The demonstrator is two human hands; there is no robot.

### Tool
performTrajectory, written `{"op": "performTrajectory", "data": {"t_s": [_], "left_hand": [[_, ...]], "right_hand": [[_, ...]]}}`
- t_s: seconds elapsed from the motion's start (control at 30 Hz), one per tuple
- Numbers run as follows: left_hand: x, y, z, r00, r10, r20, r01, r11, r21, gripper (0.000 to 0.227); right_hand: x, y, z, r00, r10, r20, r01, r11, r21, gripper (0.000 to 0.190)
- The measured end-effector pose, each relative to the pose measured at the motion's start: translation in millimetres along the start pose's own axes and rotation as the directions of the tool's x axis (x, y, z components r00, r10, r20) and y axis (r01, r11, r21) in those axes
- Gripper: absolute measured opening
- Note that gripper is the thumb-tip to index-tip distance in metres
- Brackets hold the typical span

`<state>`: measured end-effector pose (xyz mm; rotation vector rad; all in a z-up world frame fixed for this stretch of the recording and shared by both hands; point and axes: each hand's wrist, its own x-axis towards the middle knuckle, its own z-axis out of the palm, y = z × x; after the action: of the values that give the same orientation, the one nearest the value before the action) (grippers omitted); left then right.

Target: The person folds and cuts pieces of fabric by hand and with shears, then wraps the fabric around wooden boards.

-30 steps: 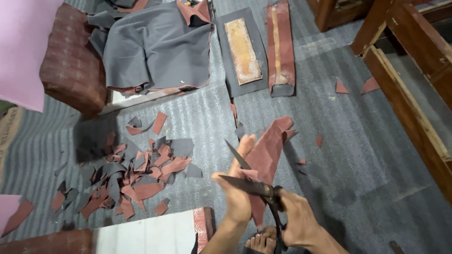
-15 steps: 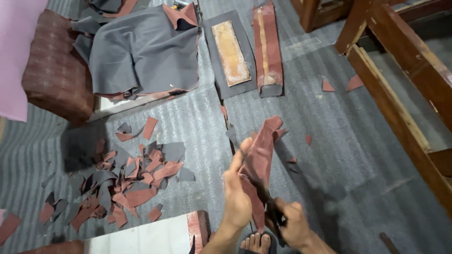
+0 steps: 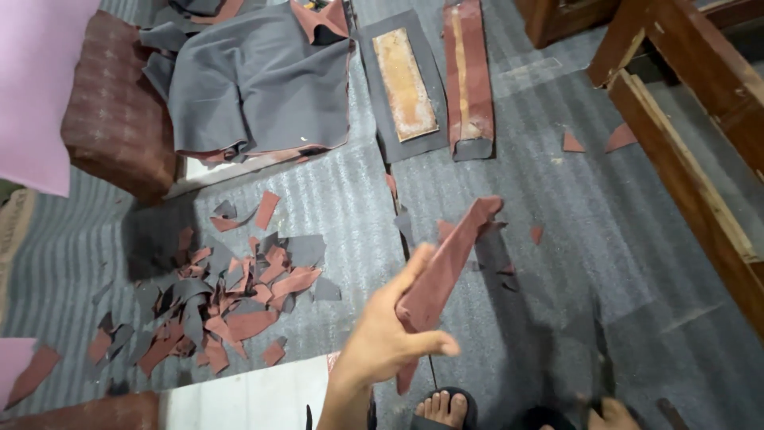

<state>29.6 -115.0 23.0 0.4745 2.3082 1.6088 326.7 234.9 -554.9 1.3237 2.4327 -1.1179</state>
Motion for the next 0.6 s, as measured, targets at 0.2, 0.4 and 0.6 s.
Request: {"op": "performTrajectory", "data": {"t_s": [0.2, 0.4, 0.6], "left_hand": [[22, -19, 28, 0.906, 0.372, 0.2, -0.283, 0.886, -0.368, 0.056], [49, -23, 32, 0.799, 0.581, 0.153, -0.477, 0.768, -0.428, 0.046], [47, 19, -9, 0.851, 0.524, -0.043, -0.502, 0.785, -0.362, 0.032]], "right_hand": [[-10, 100, 5, 0.785, -0.593, -0.177, 0.496, 0.774, -0.395, 0.058], [-131, -245, -142, 0.914, -0.396, -0.09, 0.39, 0.917, -0.076, 0.064], [-162, -353, -182, 0.932, -0.315, 0.181, 0.321, 0.947, -0.004, 0.061]]}}
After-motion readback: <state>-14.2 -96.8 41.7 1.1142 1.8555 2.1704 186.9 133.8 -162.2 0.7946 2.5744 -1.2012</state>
